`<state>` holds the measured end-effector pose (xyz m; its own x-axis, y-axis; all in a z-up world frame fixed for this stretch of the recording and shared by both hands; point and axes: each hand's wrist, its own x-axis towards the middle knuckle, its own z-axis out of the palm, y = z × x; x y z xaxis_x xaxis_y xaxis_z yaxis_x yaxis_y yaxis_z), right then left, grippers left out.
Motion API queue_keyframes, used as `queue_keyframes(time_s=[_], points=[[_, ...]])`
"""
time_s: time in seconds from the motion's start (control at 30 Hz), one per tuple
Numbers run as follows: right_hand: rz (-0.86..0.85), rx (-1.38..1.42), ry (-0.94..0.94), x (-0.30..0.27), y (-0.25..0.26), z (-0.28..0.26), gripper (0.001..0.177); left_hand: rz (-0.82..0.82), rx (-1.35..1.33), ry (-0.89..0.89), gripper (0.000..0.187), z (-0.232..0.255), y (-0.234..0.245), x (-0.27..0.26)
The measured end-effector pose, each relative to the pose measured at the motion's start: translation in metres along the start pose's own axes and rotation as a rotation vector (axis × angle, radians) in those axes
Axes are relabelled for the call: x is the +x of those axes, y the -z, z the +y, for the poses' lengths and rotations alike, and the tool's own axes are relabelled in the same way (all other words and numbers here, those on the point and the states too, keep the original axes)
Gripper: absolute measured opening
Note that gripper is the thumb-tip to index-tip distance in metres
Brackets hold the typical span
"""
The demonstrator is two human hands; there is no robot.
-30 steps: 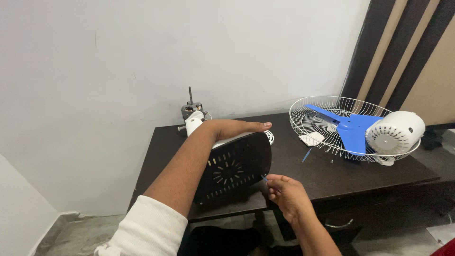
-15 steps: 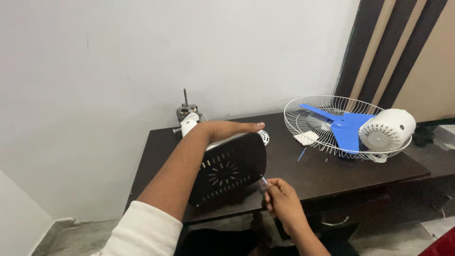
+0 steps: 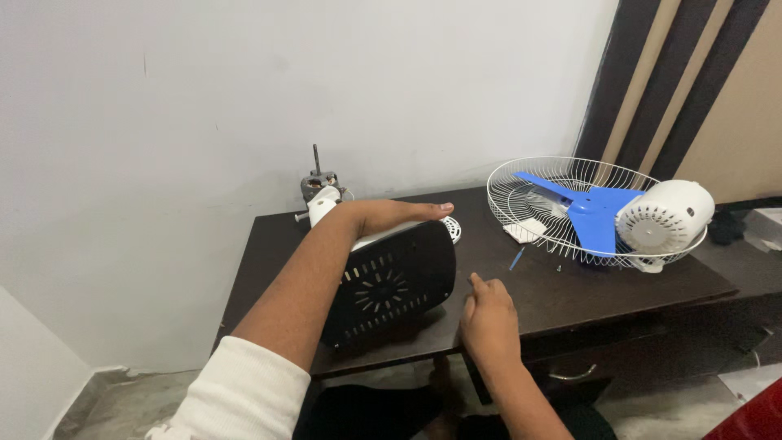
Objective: The person sits on the floor and uses a screwdriver to remove screws from the back panel of a white electric fan base. They place the removed screws on the table and continue unscrewing the panel.
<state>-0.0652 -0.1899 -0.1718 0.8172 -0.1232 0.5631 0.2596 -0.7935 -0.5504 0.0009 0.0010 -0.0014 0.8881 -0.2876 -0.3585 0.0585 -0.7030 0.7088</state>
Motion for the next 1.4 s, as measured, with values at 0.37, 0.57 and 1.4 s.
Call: queue_keyframes(time_s=[0.37,0.57,1.4], points=[[0.193,-0.024,0.176,-0.007,0.004,-0.007,0.031,0.1,0.088,-0.053,0.094,0.006,0.003,-0.004],[0.045,0.099,0.082,-0.016,0.012,-0.024,0.029,0.16,0.151,-0.073,0.096,0.006,0.0,-0.001],[0.249,0.195,0.178,-0.011,-0.003,-0.021,0.011,0.151,0.183,-0.058,0.102,0.011,-0.002,0.006]])
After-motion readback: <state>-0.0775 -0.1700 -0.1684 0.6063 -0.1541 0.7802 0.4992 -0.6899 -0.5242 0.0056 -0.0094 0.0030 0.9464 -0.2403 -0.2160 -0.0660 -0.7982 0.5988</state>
